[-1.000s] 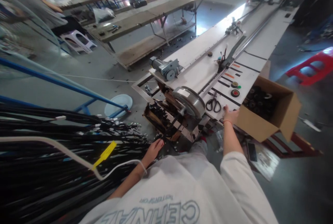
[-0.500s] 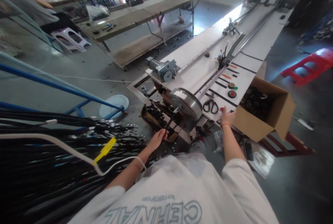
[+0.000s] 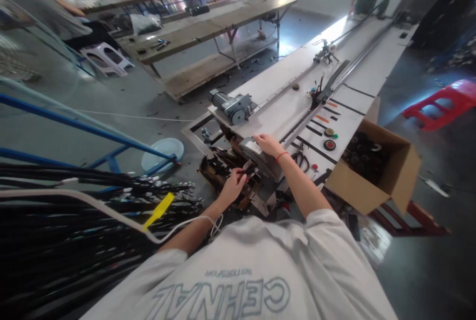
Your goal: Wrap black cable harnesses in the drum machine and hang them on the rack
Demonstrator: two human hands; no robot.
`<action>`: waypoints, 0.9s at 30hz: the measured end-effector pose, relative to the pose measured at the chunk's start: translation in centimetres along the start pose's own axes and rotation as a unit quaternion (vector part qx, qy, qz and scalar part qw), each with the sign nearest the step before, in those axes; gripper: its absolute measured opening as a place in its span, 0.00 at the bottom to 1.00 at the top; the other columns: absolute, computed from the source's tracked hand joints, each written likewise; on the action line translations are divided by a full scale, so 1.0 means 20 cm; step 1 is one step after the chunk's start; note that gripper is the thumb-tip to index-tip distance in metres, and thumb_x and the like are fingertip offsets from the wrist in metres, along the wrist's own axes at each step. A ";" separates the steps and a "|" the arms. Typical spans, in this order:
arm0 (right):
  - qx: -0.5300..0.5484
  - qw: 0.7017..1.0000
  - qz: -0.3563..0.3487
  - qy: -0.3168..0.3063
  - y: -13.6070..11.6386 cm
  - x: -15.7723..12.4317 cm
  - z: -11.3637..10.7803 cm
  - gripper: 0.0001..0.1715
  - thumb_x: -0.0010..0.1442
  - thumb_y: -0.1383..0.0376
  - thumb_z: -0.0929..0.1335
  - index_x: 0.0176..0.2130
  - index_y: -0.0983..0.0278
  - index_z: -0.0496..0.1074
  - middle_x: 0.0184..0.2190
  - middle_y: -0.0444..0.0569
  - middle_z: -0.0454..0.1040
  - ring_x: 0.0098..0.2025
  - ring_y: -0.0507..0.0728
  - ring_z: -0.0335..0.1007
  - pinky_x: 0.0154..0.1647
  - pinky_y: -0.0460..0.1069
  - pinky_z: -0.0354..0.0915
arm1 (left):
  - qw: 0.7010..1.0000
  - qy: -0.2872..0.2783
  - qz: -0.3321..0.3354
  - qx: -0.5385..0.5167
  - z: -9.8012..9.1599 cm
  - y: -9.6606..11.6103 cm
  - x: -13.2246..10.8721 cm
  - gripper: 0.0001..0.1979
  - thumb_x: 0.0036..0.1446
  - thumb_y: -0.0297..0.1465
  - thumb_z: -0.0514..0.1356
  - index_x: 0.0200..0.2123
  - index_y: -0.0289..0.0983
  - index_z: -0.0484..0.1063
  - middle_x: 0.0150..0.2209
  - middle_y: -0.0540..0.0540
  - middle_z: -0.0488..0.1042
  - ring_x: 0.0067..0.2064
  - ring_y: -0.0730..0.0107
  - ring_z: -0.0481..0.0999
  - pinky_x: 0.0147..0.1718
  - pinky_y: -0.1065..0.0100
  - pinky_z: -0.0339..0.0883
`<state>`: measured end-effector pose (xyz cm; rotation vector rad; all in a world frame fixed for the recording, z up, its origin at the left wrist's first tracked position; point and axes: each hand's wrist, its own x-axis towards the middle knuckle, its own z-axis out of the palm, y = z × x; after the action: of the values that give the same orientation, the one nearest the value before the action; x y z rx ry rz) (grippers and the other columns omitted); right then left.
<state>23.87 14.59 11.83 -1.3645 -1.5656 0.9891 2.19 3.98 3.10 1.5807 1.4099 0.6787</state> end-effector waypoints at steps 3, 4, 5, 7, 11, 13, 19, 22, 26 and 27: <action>0.023 1.000 -0.001 -0.005 0.09 -0.17 -0.03 0.30 0.60 0.43 0.62 0.29 0.65 0.74 0.25 0.42 0.72 0.31 0.52 0.64 0.34 0.44 0.64 | 0.998 0.021 0.020 0.058 0.00 0.02 -0.05 0.23 0.64 0.36 0.54 0.59 0.35 0.56 0.44 0.40 0.78 0.46 0.57 0.78 0.48 0.60 0.67; 0.039 0.999 0.014 -0.008 0.14 -0.25 -0.05 0.31 0.59 0.41 0.62 0.28 0.64 0.73 0.25 0.42 0.72 0.31 0.54 0.65 0.33 0.45 0.64 | 0.996 0.016 0.032 0.078 0.00 0.03 -0.06 0.25 0.64 0.36 0.54 0.61 0.35 0.55 0.47 0.40 0.77 0.47 0.57 0.77 0.48 0.60 0.66; 0.055 0.998 0.040 -0.015 0.19 -0.32 -0.08 0.33 0.57 0.37 0.62 0.26 0.63 0.71 0.24 0.43 0.70 0.30 0.55 0.64 0.32 0.47 0.63 | 0.994 0.005 0.044 0.099 0.00 0.04 -0.06 0.26 0.64 0.36 0.53 0.62 0.36 0.54 0.49 0.39 0.75 0.48 0.57 0.77 0.48 0.60 0.66; 0.072 0.992 0.101 -0.035 0.28 -0.42 -0.11 0.38 0.52 0.32 0.60 0.20 0.62 0.67 0.19 0.44 0.65 0.25 0.54 0.60 0.26 0.48 0.60 | 0.988 -0.030 0.055 0.142 -0.01 0.07 -0.05 0.25 0.65 0.36 0.52 0.63 0.38 0.56 0.49 0.40 0.76 0.47 0.56 0.77 0.46 0.61 0.66; 0.055 0.983 0.159 -0.073 0.32 -0.37 -0.12 0.37 0.54 0.34 0.61 0.17 0.61 0.62 0.15 0.42 0.58 0.20 0.52 0.53 0.23 0.49 0.58 | 0.975 -0.082 0.010 0.206 0.00 0.15 0.05 0.20 0.64 0.38 0.54 0.56 0.37 0.64 0.30 0.46 0.79 0.35 0.56 0.79 0.37 0.65 0.64; 0.026 0.980 0.185 -0.069 0.29 -0.30 -0.12 0.36 0.61 0.38 0.57 0.20 0.62 0.65 0.17 0.44 0.62 0.22 0.54 0.59 0.26 0.49 0.62 | 0.969 -0.106 -0.006 0.224 -0.01 0.19 0.11 0.18 0.63 0.41 0.56 0.50 0.37 0.69 0.21 0.49 0.75 0.32 0.56 0.78 0.34 0.67 0.62; -0.286 0.901 0.304 0.119 0.36 -0.40 -0.16 0.16 0.57 0.61 0.68 0.43 0.68 0.70 0.43 0.61 0.72 0.49 0.66 0.69 0.47 0.56 0.65 | 0.965 -0.085 0.010 0.249 -0.15 0.20 0.25 0.19 0.61 0.48 0.56 0.34 0.38 0.75 0.18 0.48 0.72 0.29 0.58 0.77 0.31 0.68 0.61; -0.334 0.864 0.350 0.136 0.45 -0.55 -0.20 0.24 0.50 0.70 0.69 0.48 0.71 0.67 0.48 0.65 0.70 0.49 0.68 0.70 0.48 0.58 0.65 | 0.958 -0.004 0.004 0.285 -0.25 0.17 0.33 0.19 0.60 0.48 0.57 0.37 0.38 0.75 0.20 0.48 0.74 0.31 0.57 0.78 0.32 0.68 0.63; -0.132 0.932 0.326 0.086 0.41 -0.71 -0.26 0.14 0.49 0.67 0.70 0.38 0.67 0.70 0.35 0.55 0.74 0.42 0.65 0.72 0.45 0.56 0.67 | 0.969 -0.039 0.024 0.244 -0.31 0.14 0.38 0.20 0.60 0.49 0.57 0.42 0.38 0.72 0.20 0.50 0.74 0.29 0.59 0.78 0.31 0.68 0.65; -0.069 0.952 0.290 0.066 0.36 -0.75 -0.26 0.13 0.50 0.63 0.71 0.36 0.65 0.69 0.33 0.52 0.74 0.40 0.63 0.72 0.44 0.55 0.67 | 0.971 -0.050 0.026 0.232 -0.31 0.14 0.38 0.21 0.60 0.48 0.57 0.44 0.37 0.72 0.19 0.51 0.73 0.29 0.60 0.78 0.31 0.68 0.65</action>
<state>32.50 0.63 5.72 -2.0110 -1.1659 1.1100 -0.27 13.09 7.24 1.9879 1.5287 0.3000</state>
